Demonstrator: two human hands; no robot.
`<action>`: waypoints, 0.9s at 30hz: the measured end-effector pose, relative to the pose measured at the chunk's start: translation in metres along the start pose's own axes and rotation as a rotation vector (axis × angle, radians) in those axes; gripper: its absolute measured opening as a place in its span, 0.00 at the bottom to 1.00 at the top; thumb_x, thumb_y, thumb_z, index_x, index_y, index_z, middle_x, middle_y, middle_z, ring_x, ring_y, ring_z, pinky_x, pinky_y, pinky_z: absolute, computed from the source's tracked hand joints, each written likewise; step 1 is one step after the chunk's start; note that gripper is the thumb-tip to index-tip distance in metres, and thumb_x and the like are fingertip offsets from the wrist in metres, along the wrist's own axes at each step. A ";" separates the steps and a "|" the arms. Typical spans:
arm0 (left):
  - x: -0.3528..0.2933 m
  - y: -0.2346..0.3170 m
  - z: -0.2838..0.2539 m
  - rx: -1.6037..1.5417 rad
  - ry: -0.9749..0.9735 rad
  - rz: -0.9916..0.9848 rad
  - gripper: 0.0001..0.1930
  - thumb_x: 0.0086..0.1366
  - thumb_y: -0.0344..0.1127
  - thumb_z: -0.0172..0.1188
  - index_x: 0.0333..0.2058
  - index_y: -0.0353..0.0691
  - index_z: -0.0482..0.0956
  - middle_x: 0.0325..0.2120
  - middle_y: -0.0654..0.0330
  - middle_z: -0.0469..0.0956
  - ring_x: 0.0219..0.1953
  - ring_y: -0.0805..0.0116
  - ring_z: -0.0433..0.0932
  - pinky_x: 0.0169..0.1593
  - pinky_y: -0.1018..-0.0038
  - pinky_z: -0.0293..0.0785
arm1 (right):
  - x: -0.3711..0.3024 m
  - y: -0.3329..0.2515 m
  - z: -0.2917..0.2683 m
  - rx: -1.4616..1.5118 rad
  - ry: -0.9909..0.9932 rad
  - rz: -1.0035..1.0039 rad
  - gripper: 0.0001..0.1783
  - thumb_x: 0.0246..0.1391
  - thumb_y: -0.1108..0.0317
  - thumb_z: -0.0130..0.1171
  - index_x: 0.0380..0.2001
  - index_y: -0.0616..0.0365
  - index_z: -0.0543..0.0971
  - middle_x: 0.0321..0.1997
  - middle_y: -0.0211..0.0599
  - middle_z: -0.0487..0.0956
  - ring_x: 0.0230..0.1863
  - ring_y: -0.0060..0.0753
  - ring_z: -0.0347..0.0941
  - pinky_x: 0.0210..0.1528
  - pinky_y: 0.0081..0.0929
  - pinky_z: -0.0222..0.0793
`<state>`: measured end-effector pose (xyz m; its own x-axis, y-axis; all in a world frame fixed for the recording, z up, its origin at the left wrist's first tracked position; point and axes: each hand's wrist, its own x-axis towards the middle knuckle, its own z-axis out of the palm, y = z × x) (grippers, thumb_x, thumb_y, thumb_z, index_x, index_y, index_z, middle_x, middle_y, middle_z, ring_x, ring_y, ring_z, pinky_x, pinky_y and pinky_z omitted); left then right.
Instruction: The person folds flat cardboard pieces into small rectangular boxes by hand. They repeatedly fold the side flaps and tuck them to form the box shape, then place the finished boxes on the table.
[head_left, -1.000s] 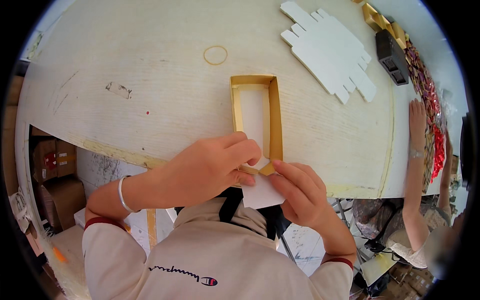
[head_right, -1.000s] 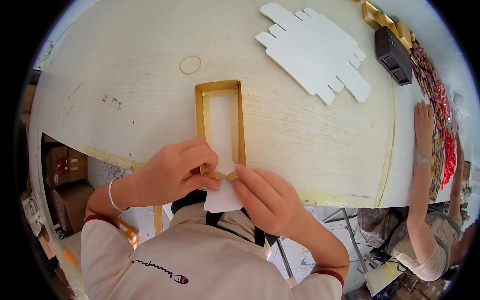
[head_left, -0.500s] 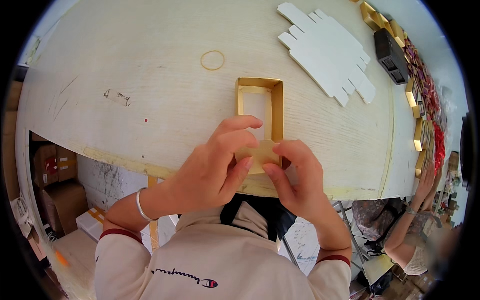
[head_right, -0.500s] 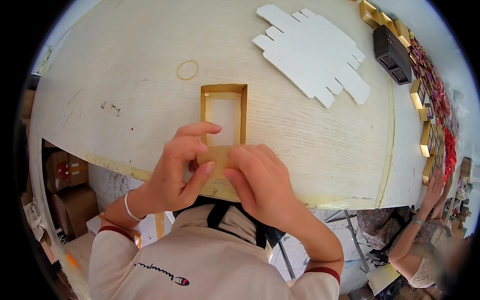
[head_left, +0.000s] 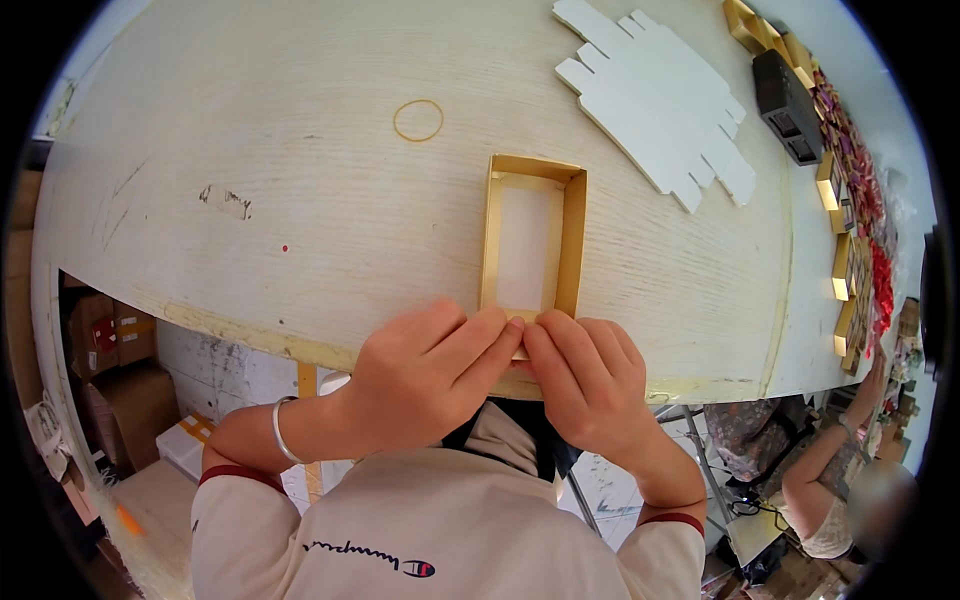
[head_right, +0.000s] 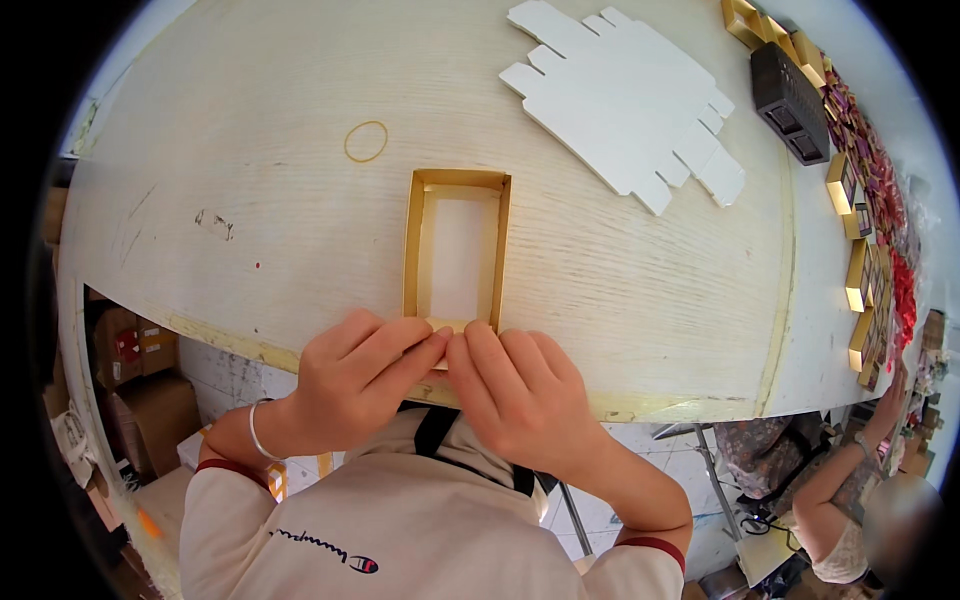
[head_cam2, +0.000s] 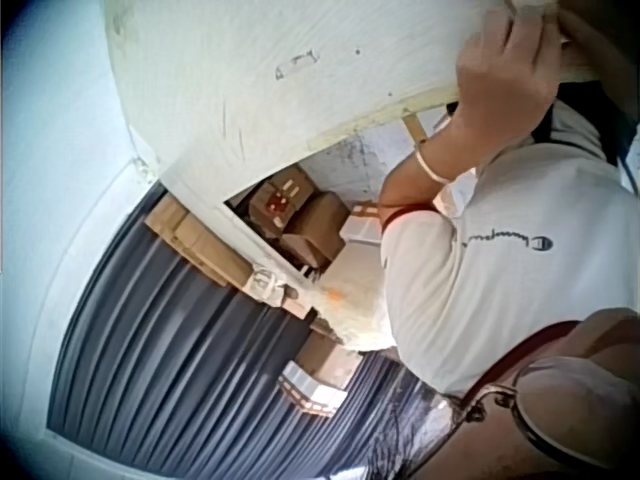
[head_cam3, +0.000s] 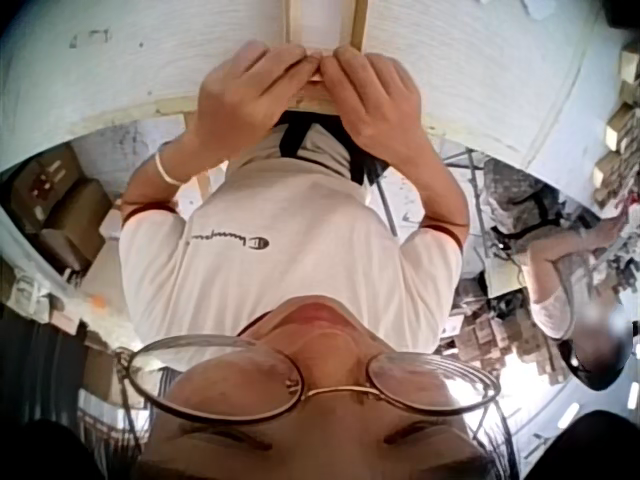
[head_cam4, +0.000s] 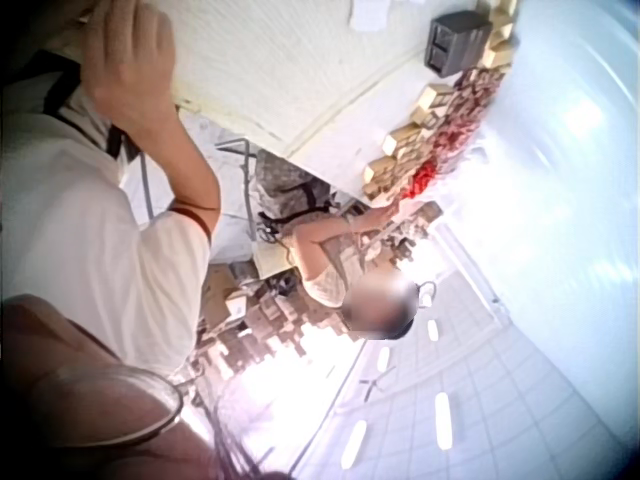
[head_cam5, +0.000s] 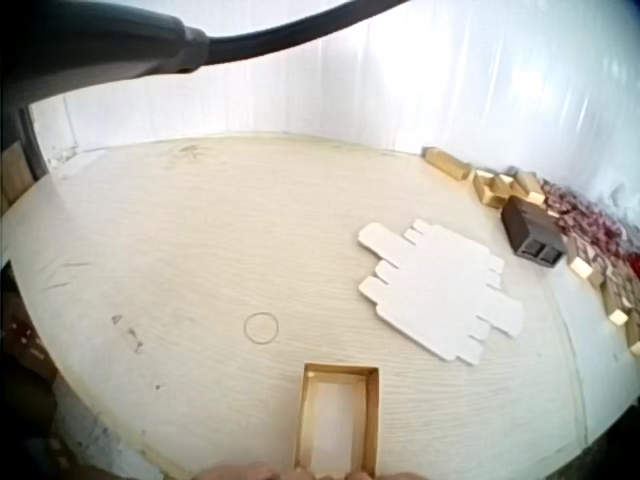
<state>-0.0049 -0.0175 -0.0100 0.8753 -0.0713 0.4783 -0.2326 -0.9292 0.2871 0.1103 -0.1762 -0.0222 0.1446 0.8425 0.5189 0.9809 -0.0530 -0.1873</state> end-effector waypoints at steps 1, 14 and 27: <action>-0.001 0.000 -0.004 -0.025 -0.024 -0.022 0.14 0.48 0.26 0.66 0.36 0.32 0.81 0.33 0.58 0.77 0.26 0.67 0.73 0.24 0.76 0.70 | 0.004 -0.005 -0.001 -0.002 -0.021 0.010 0.15 0.41 0.72 0.60 0.35 0.68 0.77 0.37 0.43 0.75 0.27 0.29 0.66 0.25 0.23 0.62; 0.006 0.000 -0.014 -0.289 -0.106 -0.127 0.09 0.51 0.23 0.58 0.34 0.35 0.73 0.28 0.58 0.72 0.27 0.63 0.74 0.26 0.72 0.71 | 0.021 -0.010 -0.017 0.366 -0.282 0.238 0.10 0.38 0.78 0.56 0.28 0.63 0.70 0.28 0.39 0.65 0.30 0.39 0.66 0.32 0.32 0.64; 0.023 -0.014 -0.030 -0.607 -0.418 -0.245 0.11 0.53 0.30 0.68 0.33 0.38 0.76 0.34 0.55 0.79 0.28 0.58 0.76 0.30 0.70 0.72 | 0.003 0.012 -0.032 0.590 -0.171 0.080 0.14 0.46 0.76 0.58 0.39 0.62 0.74 0.31 0.38 0.68 0.25 0.37 0.69 0.27 0.33 0.66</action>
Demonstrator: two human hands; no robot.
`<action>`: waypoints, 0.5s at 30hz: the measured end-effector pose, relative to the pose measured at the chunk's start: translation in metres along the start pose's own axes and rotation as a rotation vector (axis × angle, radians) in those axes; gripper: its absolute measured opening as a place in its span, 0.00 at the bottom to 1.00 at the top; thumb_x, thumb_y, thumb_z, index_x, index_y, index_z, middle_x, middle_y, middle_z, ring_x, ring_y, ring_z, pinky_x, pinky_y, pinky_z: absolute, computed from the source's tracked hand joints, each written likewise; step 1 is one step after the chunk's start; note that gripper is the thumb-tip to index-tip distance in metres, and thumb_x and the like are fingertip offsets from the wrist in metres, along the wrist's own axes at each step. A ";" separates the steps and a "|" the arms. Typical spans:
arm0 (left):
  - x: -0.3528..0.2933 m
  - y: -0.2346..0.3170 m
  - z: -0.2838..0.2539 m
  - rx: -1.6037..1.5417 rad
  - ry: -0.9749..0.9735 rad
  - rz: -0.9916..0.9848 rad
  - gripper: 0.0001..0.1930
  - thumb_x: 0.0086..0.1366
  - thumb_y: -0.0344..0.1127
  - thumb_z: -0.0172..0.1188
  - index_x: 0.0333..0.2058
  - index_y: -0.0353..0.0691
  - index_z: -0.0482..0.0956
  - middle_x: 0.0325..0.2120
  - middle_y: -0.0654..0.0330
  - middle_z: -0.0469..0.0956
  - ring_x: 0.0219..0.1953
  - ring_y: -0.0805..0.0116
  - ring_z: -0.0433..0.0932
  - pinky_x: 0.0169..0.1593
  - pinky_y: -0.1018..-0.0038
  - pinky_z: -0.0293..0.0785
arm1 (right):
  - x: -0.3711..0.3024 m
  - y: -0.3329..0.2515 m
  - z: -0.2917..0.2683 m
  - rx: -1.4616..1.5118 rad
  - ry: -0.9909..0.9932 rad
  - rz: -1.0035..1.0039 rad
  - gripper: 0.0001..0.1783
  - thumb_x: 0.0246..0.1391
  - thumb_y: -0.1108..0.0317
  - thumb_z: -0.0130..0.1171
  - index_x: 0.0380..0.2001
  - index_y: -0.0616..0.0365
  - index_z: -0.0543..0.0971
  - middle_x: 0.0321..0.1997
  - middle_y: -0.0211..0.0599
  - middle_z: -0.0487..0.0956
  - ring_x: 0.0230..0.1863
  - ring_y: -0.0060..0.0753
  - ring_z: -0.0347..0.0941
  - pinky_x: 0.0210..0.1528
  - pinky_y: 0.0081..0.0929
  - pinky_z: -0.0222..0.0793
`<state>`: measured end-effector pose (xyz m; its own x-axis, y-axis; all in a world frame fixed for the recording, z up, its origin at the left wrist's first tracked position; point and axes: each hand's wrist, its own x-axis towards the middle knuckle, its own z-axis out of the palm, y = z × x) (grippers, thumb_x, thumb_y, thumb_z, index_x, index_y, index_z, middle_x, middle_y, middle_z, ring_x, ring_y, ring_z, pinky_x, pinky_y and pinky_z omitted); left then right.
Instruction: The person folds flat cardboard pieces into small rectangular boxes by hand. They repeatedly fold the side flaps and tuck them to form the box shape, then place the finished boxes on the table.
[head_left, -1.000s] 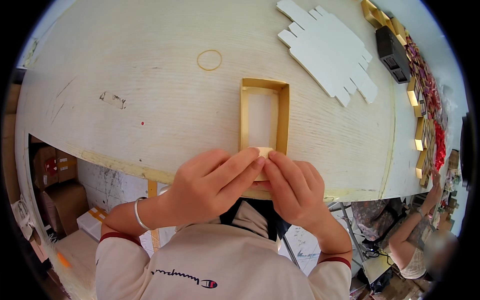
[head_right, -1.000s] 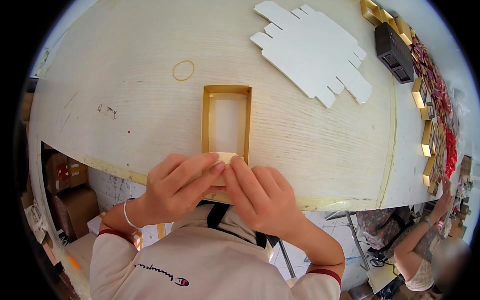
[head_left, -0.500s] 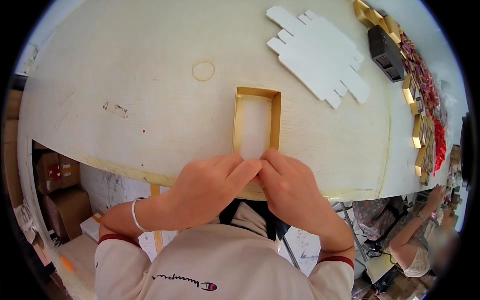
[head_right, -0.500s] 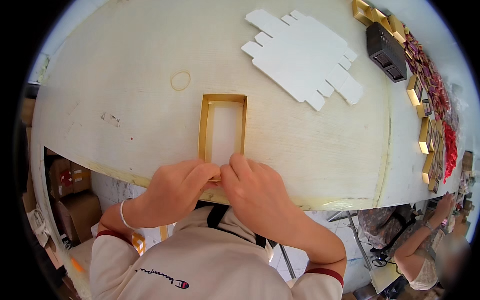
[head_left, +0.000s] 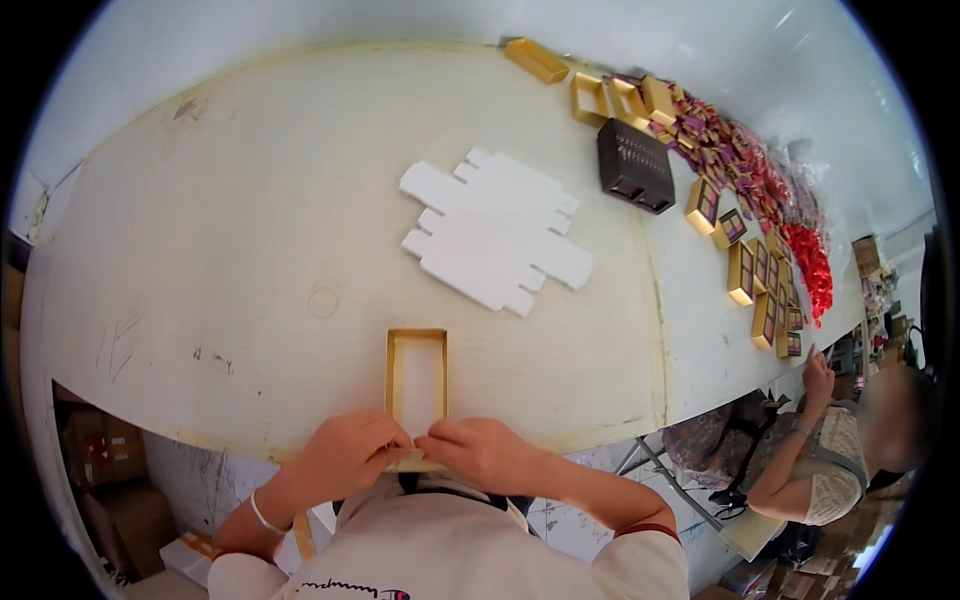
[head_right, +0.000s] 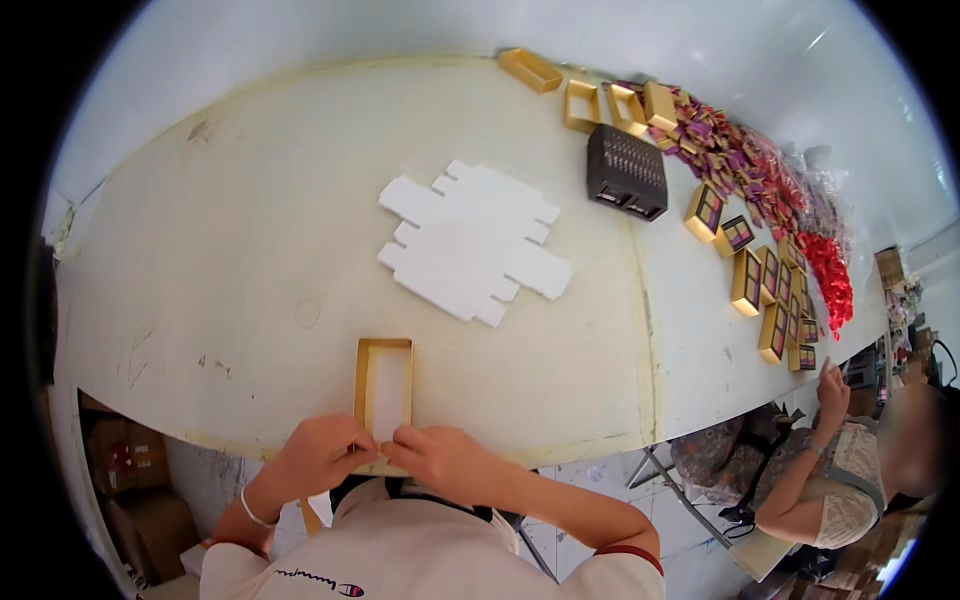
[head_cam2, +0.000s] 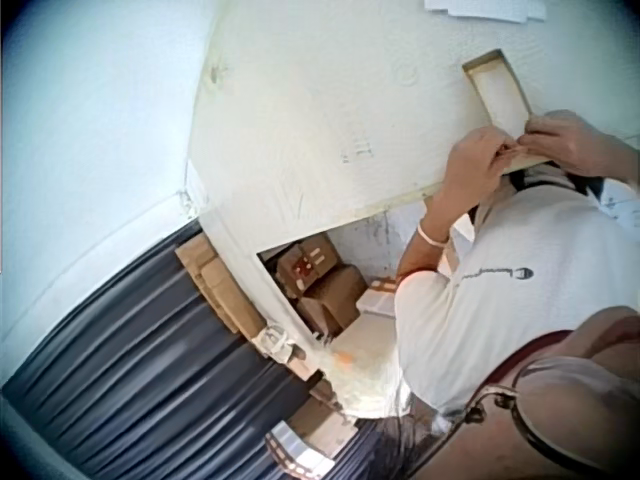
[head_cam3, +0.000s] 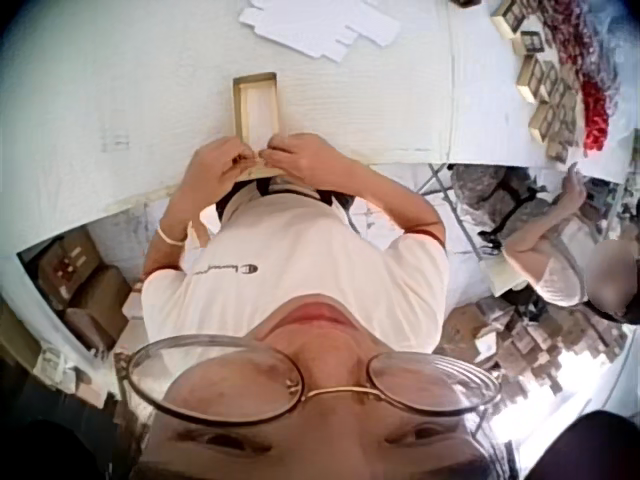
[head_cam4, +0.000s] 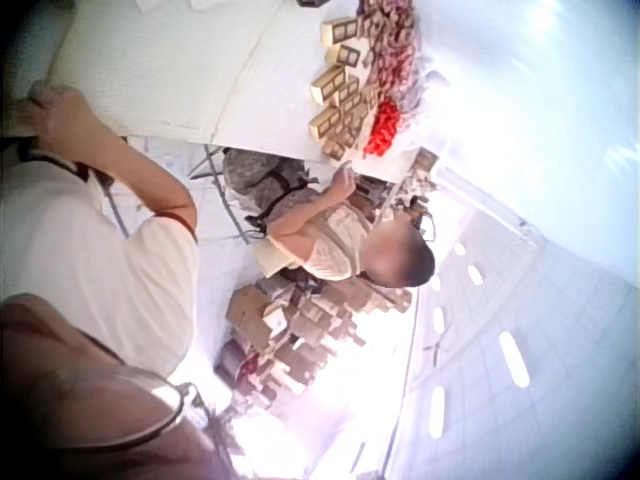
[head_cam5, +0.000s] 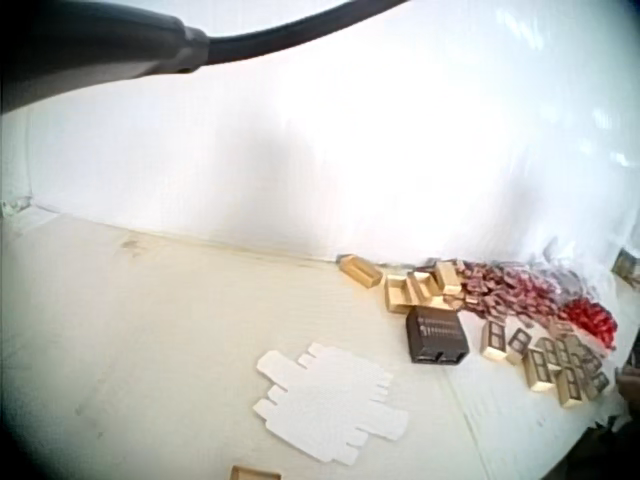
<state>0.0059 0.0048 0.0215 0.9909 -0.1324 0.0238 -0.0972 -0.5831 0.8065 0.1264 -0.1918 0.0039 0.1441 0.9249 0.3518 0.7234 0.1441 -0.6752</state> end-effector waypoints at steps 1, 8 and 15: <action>0.003 0.002 -0.001 0.014 0.096 0.021 0.16 0.53 0.34 0.69 0.39 0.38 0.75 0.41 0.52 0.76 0.28 0.59 0.76 0.31 0.70 0.73 | -0.002 -0.004 -0.004 -0.028 -0.023 -0.005 0.14 0.46 0.76 0.58 0.39 0.62 0.74 0.31 0.39 0.68 0.25 0.37 0.69 0.27 0.32 0.66; 0.033 0.004 -0.020 0.063 0.075 -0.155 0.52 0.50 0.58 0.69 0.66 0.40 0.51 0.68 0.45 0.44 0.33 0.56 0.77 0.37 0.68 0.76 | -0.001 0.014 -0.015 -0.090 -0.119 0.043 0.19 0.50 0.72 0.60 0.46 0.63 0.74 0.47 0.40 0.73 0.34 0.36 0.72 0.34 0.33 0.70; 0.036 0.003 -0.017 -0.173 0.107 -0.352 0.49 0.55 0.45 0.68 0.67 0.35 0.46 0.67 0.45 0.47 0.38 0.53 0.75 0.41 0.67 0.75 | 0.011 0.037 -0.014 -0.202 0.236 0.355 0.37 0.56 0.55 0.58 0.61 0.70 0.61 0.67 0.57 0.58 0.54 0.52 0.67 0.51 0.39 0.65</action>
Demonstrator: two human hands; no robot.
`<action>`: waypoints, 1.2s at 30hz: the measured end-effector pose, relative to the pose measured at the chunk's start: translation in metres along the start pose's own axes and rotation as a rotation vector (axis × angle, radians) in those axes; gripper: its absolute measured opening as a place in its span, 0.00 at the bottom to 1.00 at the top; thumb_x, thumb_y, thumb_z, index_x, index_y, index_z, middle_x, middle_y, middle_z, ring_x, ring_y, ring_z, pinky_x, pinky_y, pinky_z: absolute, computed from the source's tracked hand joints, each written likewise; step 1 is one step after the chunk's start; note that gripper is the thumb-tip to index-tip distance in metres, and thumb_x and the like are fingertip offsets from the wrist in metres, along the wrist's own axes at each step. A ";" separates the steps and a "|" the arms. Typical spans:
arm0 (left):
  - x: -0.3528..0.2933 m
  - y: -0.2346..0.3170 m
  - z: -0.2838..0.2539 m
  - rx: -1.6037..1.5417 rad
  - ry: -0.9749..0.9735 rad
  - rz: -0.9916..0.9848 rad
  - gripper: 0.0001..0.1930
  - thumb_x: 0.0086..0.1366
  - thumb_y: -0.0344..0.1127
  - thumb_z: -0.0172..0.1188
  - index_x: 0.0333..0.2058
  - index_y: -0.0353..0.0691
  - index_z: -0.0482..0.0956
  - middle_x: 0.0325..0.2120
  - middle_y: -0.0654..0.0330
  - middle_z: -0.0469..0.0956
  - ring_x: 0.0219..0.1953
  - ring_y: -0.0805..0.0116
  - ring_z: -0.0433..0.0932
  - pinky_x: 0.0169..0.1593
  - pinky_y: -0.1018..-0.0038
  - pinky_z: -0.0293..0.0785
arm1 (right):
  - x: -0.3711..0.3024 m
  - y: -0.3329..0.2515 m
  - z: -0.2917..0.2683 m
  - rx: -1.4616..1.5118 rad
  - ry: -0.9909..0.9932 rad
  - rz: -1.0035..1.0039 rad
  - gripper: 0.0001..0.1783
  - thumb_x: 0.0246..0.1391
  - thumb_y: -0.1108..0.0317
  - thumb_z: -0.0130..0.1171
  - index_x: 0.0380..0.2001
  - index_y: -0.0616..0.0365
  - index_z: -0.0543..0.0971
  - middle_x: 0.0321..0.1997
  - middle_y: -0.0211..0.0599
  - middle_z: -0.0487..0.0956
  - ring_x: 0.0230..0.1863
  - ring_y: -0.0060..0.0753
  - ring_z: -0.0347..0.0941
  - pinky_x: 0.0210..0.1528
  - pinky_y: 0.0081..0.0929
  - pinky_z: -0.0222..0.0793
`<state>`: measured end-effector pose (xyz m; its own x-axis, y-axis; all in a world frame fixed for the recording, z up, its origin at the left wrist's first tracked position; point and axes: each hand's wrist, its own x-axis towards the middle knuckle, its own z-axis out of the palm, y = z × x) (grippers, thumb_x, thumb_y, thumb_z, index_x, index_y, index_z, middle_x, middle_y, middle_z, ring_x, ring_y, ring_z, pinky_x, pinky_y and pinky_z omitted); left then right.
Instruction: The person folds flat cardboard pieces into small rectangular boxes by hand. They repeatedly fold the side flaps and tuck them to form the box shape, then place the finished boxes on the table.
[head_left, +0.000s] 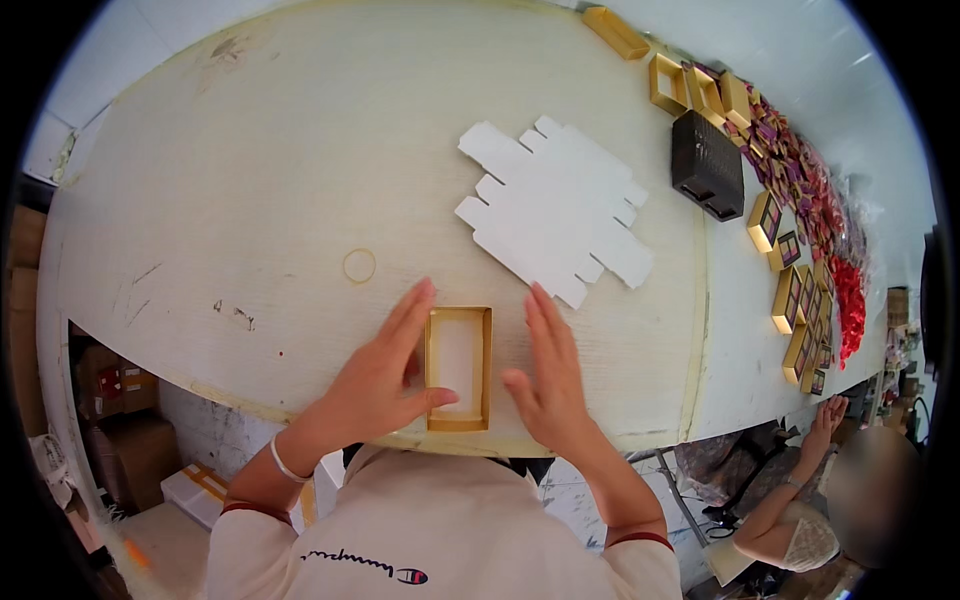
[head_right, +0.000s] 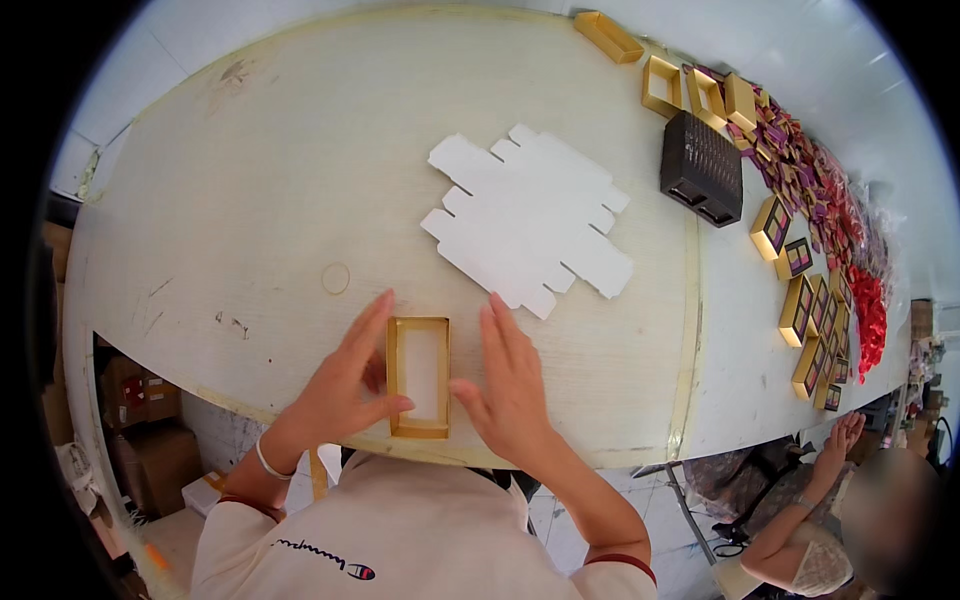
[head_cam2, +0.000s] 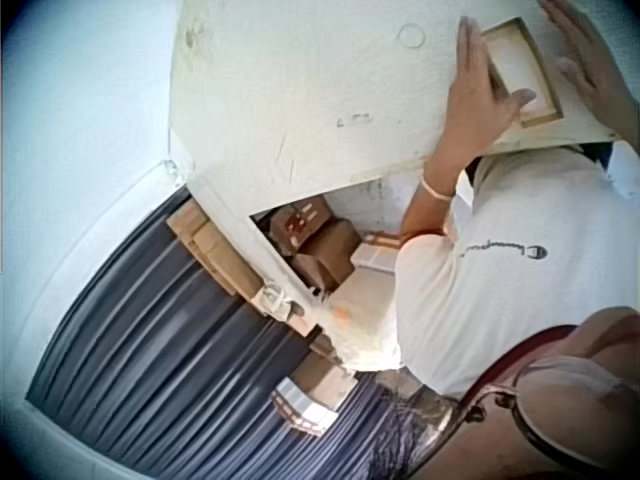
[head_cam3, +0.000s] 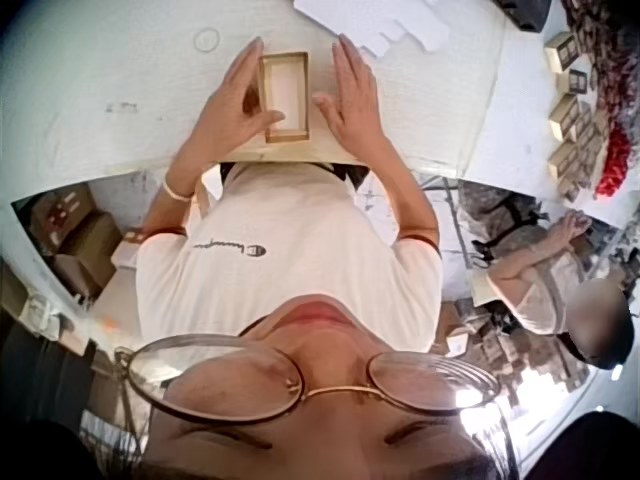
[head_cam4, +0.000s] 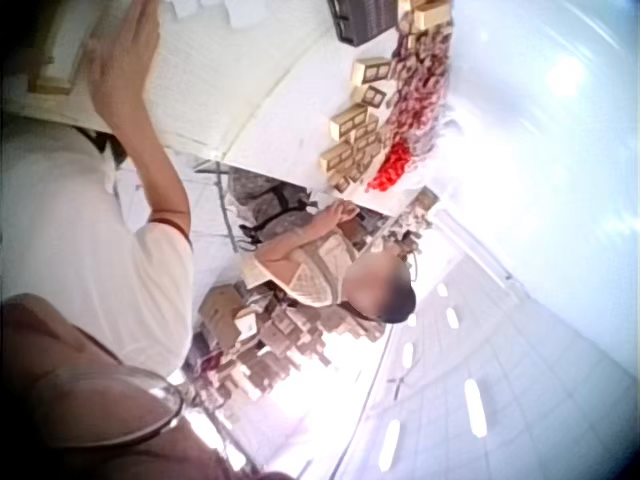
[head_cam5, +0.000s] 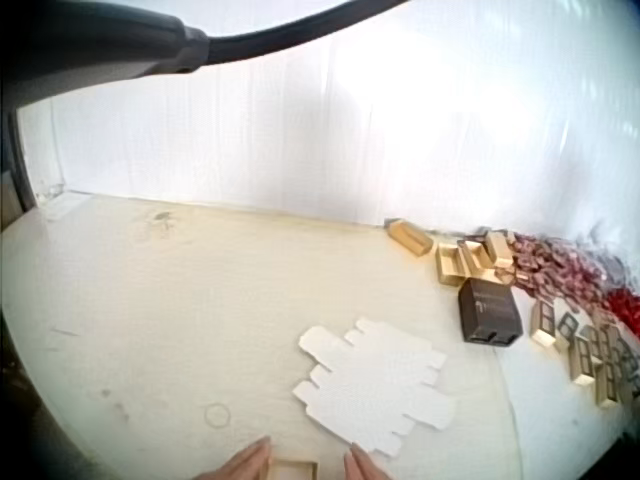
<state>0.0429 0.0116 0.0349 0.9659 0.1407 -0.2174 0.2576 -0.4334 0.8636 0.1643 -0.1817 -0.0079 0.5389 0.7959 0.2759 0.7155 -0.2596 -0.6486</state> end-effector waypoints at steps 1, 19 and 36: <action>0.000 -0.005 0.009 0.075 0.040 0.086 0.48 0.56 0.42 0.67 0.67 0.34 0.46 0.67 0.45 0.48 0.38 0.53 0.75 0.42 0.66 0.74 | 0.002 -0.002 0.009 -0.138 -0.044 -0.006 0.38 0.58 0.53 0.56 0.62 0.70 0.60 0.67 0.58 0.57 0.56 0.54 0.65 0.53 0.40 0.63; 0.000 -0.034 0.010 -0.230 0.331 0.144 0.33 0.56 0.22 0.59 0.62 0.40 0.62 0.61 0.55 0.61 0.33 0.76 0.71 0.40 0.78 0.73 | 0.065 0.040 -0.126 0.435 0.149 0.364 0.30 0.61 0.65 0.48 0.65 0.57 0.56 0.35 0.41 0.79 0.31 0.32 0.76 0.36 0.32 0.73; 0.008 -0.001 0.015 -0.080 0.211 0.252 0.15 0.55 0.23 0.60 0.43 0.35 0.78 0.49 0.53 0.75 0.32 0.71 0.75 0.38 0.77 0.74 | 0.048 0.073 -0.050 -0.558 -0.065 -0.288 0.23 0.55 0.67 0.57 0.51 0.70 0.70 0.57 0.61 0.69 0.59 0.58 0.66 0.60 0.43 0.65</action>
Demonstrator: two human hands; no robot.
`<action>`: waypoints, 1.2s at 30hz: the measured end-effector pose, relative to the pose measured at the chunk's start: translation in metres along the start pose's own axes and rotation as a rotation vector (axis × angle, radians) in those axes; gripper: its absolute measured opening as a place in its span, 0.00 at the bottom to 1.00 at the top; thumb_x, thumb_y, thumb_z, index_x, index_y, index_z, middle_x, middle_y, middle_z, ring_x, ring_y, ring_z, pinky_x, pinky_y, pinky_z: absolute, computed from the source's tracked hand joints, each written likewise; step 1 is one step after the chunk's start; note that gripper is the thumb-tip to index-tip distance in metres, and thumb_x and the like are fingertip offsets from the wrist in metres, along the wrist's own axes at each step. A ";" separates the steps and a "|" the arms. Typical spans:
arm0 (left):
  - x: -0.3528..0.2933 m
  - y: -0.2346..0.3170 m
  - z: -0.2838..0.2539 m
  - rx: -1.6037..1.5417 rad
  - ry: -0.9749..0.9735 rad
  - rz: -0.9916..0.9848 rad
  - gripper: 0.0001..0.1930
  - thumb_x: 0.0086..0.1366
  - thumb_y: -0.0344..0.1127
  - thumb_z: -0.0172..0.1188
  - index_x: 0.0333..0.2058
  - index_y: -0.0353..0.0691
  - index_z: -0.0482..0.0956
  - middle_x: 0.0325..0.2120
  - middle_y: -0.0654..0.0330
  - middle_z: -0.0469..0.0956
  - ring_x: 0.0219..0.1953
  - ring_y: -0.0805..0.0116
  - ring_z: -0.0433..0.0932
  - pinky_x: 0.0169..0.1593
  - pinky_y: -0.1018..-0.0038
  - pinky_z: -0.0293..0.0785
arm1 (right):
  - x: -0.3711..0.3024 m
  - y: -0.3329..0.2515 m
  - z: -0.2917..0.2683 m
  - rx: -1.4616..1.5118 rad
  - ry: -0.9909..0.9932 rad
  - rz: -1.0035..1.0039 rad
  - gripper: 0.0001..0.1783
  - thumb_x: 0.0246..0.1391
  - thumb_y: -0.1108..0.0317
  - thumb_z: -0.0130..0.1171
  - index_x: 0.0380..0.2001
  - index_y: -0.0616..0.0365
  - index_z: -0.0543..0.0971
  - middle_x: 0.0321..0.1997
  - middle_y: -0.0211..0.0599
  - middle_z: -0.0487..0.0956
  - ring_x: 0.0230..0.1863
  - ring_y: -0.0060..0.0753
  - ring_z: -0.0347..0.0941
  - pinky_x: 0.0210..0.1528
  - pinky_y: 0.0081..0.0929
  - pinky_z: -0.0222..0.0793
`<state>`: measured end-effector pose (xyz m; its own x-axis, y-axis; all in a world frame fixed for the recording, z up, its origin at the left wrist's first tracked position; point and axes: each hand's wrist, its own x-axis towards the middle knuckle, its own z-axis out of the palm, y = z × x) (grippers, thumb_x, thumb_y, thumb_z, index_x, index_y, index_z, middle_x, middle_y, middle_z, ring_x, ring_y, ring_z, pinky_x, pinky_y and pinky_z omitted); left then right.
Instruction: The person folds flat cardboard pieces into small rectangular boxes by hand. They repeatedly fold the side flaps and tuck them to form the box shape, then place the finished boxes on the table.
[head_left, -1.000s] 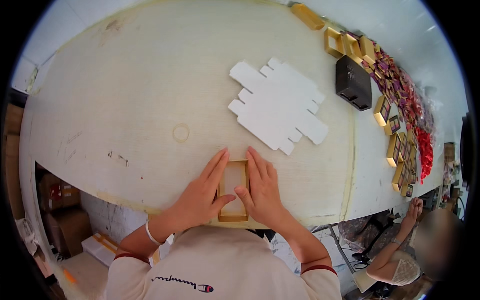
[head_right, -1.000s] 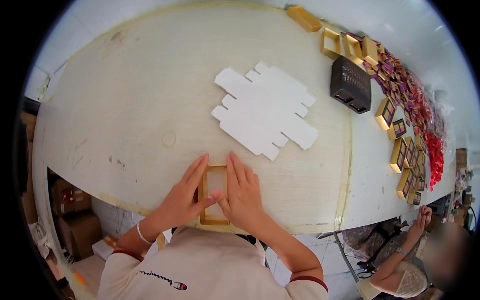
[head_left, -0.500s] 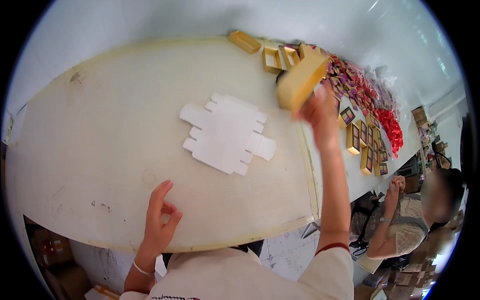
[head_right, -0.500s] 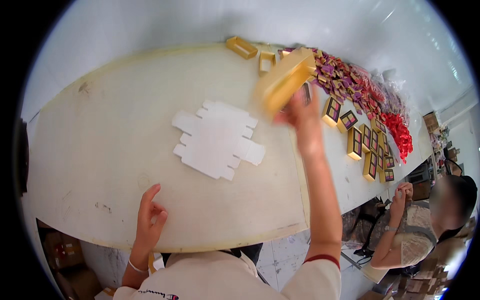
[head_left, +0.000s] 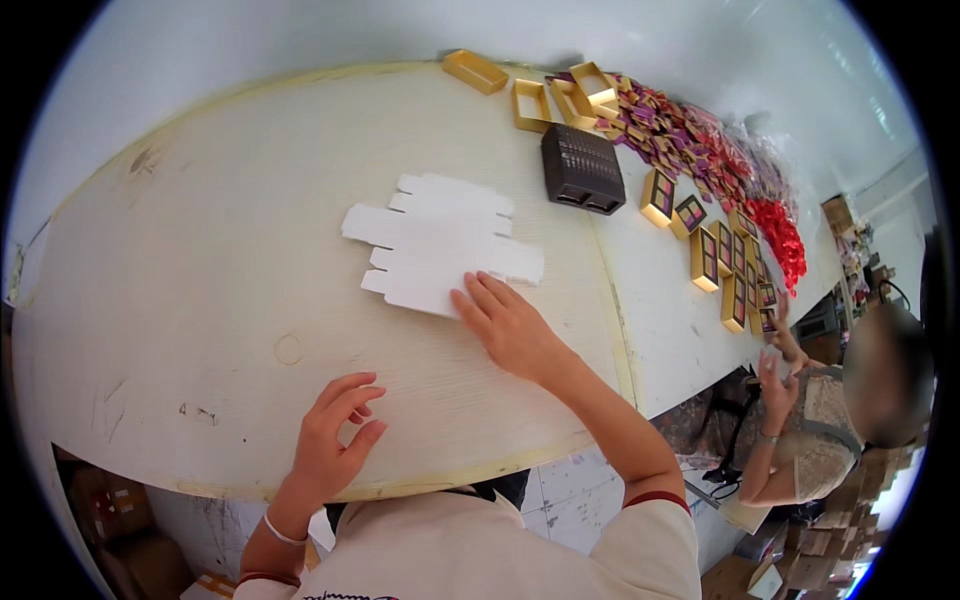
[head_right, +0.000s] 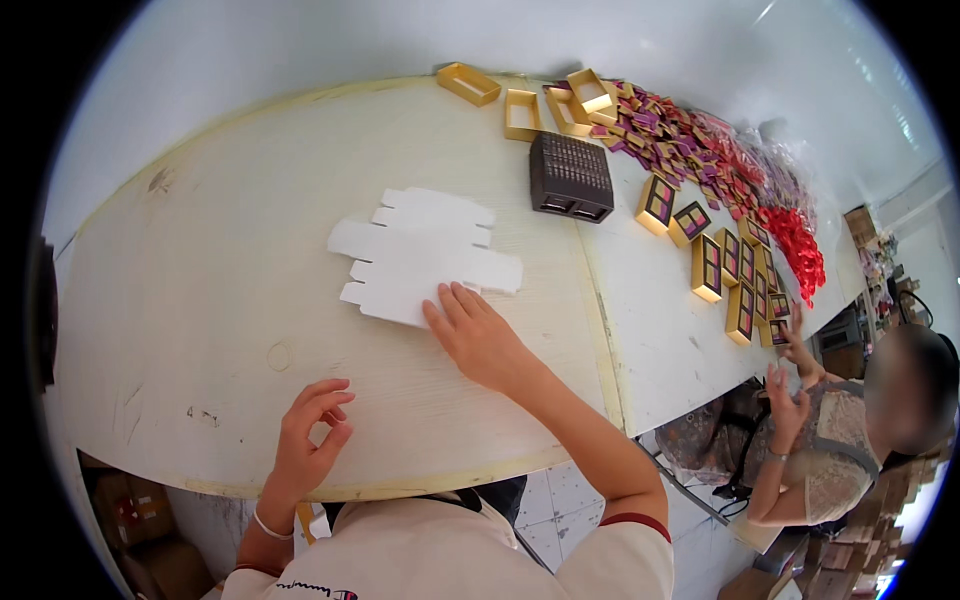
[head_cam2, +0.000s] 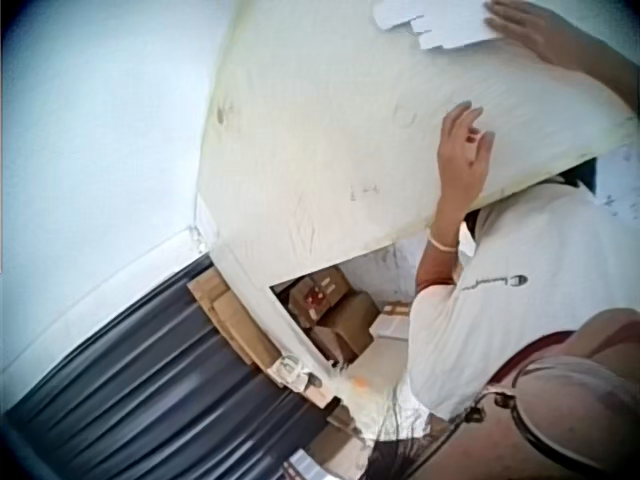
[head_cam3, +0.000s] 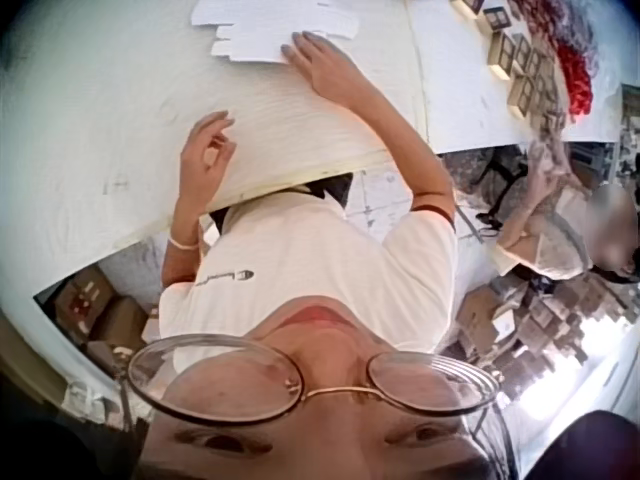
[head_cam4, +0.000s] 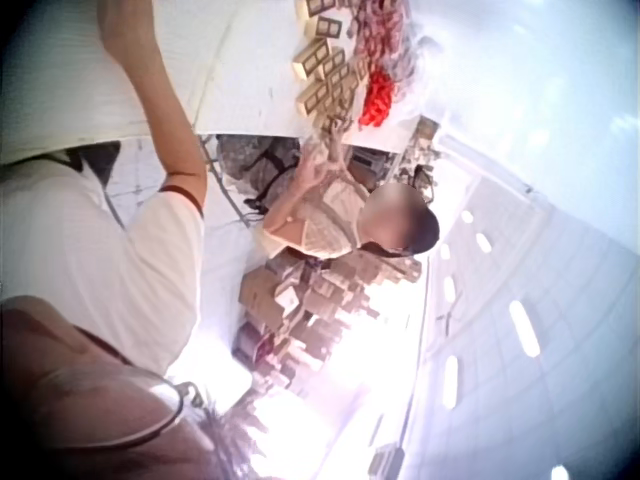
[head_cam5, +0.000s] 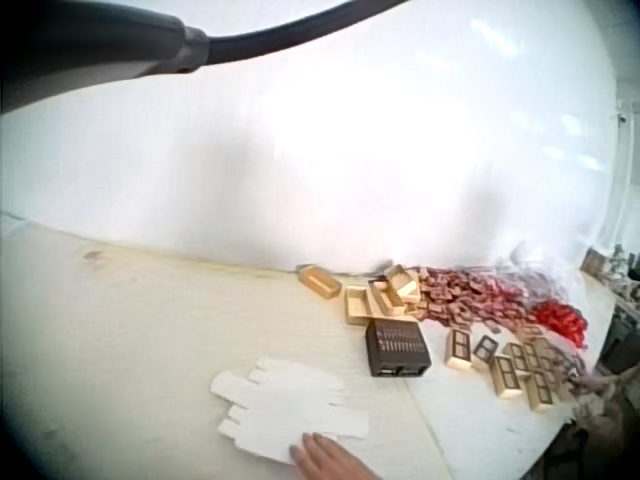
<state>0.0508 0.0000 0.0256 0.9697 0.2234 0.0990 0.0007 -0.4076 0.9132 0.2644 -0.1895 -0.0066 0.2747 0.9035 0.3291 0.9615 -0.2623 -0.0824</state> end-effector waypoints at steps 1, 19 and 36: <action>0.002 0.002 0.001 0.002 -0.013 0.001 0.14 0.55 0.22 0.59 0.42 0.35 0.78 0.48 0.53 0.76 0.33 0.71 0.75 0.38 0.77 0.73 | -0.004 0.007 0.002 -0.112 0.008 -0.054 0.23 0.54 0.69 0.56 0.51 0.71 0.70 0.56 0.60 0.70 0.58 0.56 0.67 0.59 0.42 0.66; 0.060 0.012 0.014 0.442 0.048 0.413 0.24 0.52 0.30 0.67 0.50 0.40 0.75 0.57 0.52 0.66 0.56 0.49 0.66 0.55 0.59 0.66 | -0.002 0.019 -0.026 0.286 -0.003 0.116 0.13 0.43 0.81 0.58 0.36 0.61 0.76 0.40 0.42 0.79 0.42 0.44 0.75 0.41 0.36 0.72; -0.023 -0.009 0.034 0.393 -0.048 0.551 0.10 0.51 0.34 0.67 0.31 0.38 0.79 0.26 0.62 0.77 0.26 0.67 0.74 0.27 0.74 0.71 | -0.089 -0.101 -0.023 0.465 0.072 0.133 0.14 0.40 0.80 0.59 0.35 0.58 0.78 0.32 0.35 0.73 0.34 0.38 0.71 0.36 0.32 0.69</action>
<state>0.0372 -0.0318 0.0015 0.8635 -0.1449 0.4831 -0.4167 -0.7445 0.5216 0.1425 -0.2511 -0.0056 0.4100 0.8421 0.3502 0.8261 -0.1802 -0.5339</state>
